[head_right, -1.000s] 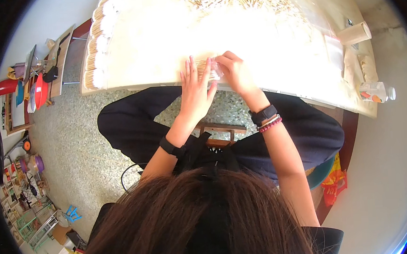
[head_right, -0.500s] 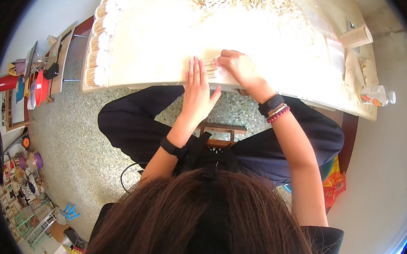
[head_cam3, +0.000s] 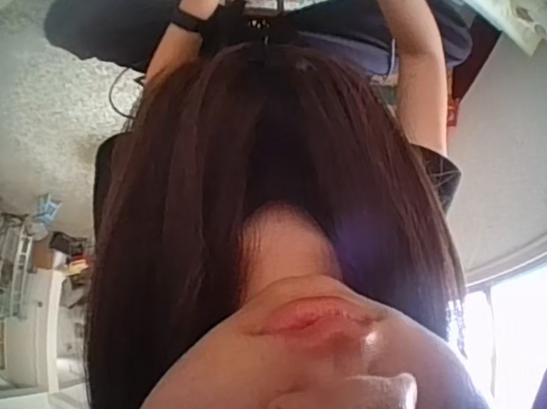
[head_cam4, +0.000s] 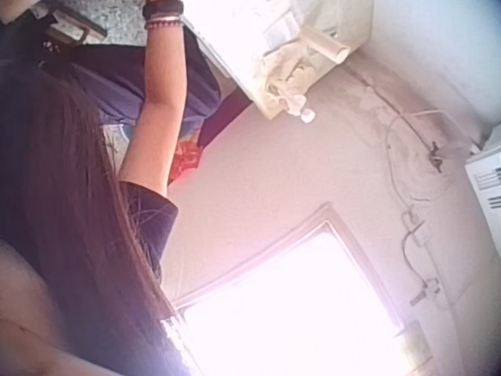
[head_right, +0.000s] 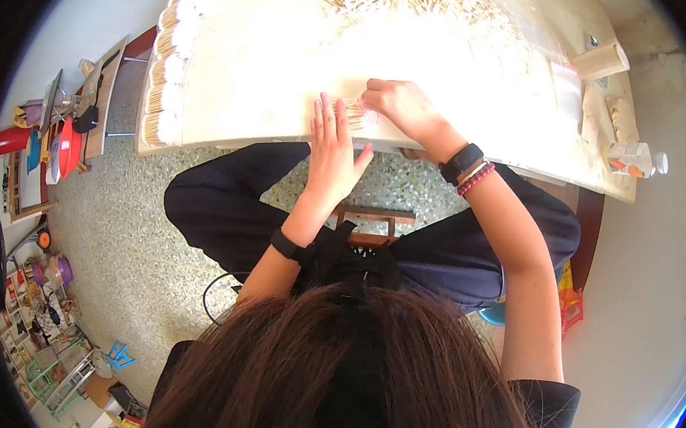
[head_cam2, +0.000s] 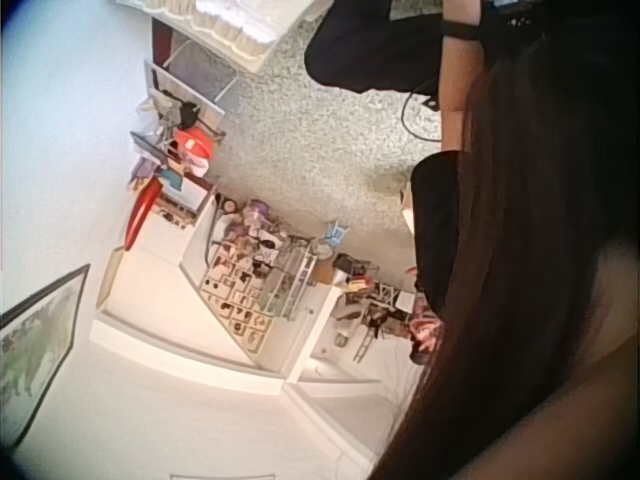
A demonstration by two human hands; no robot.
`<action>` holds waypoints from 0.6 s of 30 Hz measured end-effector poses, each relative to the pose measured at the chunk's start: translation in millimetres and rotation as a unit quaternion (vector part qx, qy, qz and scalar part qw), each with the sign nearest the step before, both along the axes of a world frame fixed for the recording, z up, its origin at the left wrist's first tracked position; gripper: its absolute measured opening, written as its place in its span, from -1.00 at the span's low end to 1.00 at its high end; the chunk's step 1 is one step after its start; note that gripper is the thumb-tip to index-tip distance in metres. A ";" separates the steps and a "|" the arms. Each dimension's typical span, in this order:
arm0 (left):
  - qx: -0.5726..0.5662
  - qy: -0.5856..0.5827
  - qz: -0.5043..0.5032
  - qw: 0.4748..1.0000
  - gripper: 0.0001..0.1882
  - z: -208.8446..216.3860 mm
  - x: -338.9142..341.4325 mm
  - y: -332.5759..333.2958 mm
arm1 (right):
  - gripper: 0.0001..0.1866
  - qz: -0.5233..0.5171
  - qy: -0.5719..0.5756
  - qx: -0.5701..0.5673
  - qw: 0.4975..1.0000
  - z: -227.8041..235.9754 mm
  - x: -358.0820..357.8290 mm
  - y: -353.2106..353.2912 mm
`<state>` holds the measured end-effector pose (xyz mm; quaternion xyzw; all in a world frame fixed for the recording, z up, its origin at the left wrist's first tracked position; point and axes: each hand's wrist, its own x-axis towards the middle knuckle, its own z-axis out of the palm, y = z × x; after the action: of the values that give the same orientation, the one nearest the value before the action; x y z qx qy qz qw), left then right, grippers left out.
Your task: The person is counting cotton swabs from a large pile and placing them into small plastic bags.
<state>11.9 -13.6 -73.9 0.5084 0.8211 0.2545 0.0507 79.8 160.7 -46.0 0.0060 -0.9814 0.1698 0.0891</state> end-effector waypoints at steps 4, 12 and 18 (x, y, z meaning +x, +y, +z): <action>0.008 0.008 -0.003 1.000 -0.12 -2.0 0.9 -0.4 | -0.89 -0.035 -0.010 -0.025 0.999 -1.3 -8.6 -3.8; -0.012 0.017 0.001 1.000 -0.12 0.5 2.1 0.4 | -0.86 -0.043 -0.065 -0.041 0.996 4.8 -11.3 2.8; -0.002 0.018 0.002 1.000 -0.12 -0.3 1.2 -0.4 | -0.87 -0.120 -0.095 -0.090 0.984 9.4 2.9 0.9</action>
<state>13.1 -14.1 -74.2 0.5108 0.8235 0.2441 0.0365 82.7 161.6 -36.6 -0.1359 -0.9598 0.2451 0.0150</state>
